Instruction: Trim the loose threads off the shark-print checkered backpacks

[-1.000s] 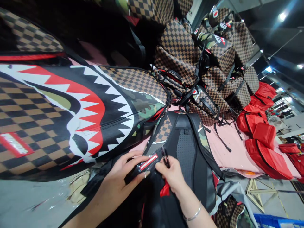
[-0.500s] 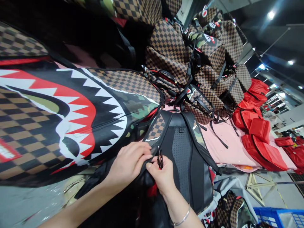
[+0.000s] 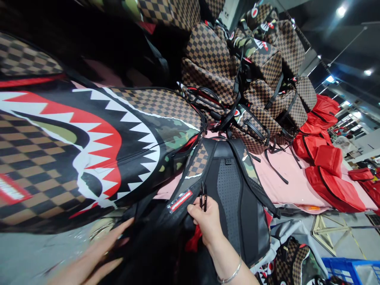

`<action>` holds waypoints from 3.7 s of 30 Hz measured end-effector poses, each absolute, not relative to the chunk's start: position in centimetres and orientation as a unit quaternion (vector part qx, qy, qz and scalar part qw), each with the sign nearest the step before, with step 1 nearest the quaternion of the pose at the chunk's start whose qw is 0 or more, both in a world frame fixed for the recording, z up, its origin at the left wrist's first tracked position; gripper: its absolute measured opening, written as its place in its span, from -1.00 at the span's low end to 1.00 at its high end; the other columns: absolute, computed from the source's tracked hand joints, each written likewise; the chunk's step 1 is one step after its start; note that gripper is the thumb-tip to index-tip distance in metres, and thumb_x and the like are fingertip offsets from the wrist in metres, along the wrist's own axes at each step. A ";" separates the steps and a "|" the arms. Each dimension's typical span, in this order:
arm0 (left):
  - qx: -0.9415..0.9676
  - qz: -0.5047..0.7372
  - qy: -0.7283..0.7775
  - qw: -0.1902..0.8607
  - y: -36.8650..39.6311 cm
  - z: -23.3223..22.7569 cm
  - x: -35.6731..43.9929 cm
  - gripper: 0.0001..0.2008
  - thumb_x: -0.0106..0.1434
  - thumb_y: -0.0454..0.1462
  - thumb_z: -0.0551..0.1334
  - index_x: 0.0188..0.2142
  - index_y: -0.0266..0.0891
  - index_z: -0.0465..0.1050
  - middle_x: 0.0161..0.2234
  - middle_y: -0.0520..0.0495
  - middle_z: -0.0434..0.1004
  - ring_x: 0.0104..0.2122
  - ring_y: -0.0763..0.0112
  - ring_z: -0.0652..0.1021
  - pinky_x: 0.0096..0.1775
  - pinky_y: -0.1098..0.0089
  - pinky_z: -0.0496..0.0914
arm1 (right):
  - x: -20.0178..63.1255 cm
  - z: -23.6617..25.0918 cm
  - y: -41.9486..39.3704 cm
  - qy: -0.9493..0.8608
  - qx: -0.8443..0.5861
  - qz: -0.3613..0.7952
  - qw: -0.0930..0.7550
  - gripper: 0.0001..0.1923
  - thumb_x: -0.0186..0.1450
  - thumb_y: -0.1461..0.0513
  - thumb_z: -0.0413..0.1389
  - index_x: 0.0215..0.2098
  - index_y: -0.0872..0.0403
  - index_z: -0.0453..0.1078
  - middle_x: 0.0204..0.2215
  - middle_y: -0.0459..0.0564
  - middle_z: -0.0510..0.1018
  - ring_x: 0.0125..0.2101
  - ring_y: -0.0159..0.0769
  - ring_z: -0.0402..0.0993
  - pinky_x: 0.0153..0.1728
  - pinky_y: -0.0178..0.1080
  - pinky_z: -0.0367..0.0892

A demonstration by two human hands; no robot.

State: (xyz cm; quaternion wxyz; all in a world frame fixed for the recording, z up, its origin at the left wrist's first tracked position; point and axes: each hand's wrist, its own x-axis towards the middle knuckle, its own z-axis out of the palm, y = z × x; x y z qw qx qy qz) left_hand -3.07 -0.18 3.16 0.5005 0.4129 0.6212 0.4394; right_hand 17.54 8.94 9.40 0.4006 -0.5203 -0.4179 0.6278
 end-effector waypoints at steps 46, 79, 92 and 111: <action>0.349 0.491 0.457 0.654 4.9 9.3 3.1 -0.49 0.02 -0.15 0.30 0.00 -0.17 0.38 -0.06 -0.06 0.49 0.04 0.09 0.37 0.08 0.15 0.22 | 22.5 14.6 10.8 -0.807 -0.495 0.219 0.237 -0.89 0.25 0.21 0.03 -0.33 0.07 0.36 -0.44 -0.09 0.48 -0.42 -0.36 0.38 -0.37 -0.34 0.23; 0.411 0.456 0.414 0.672 5.8 10.1 1.8 -0.60 0.04 -0.15 0.28 -0.08 -0.13 0.45 -0.10 -0.04 0.51 0.01 0.08 0.40 -0.02 0.19 0.33 | 19.8 19.6 19.9 -0.950 -0.166 0.264 0.003 -0.89 0.21 0.22 0.15 -0.35 0.12 0.37 -0.42 -0.07 0.50 -0.37 -0.36 0.41 -0.29 -0.35 0.24; 0.432 0.488 0.442 0.617 5.4 10.8 2.4 -0.63 0.02 -0.15 0.29 -0.14 -0.12 0.50 -0.14 0.00 0.54 -0.10 0.10 0.47 0.05 0.18 0.25 | 17.2 21.6 16.6 -0.978 -0.124 0.165 -0.015 -0.86 0.30 0.20 0.02 -0.41 0.07 0.28 -0.47 -0.09 0.47 -0.41 -0.36 0.39 -0.29 -0.34 0.26; 0.285 0.498 0.357 0.737 4.6 13.1 4.3 -0.56 0.05 -0.18 0.29 -0.06 -0.22 0.38 -0.15 -0.08 0.53 -0.14 0.20 0.49 -0.06 0.27 0.35 | 22.9 15.6 7.3 -0.881 -0.358 0.009 0.309 -0.90 0.29 0.30 0.00 -0.24 0.10 0.32 -0.43 0.03 0.49 -0.43 -0.30 0.40 -0.44 -0.24 0.31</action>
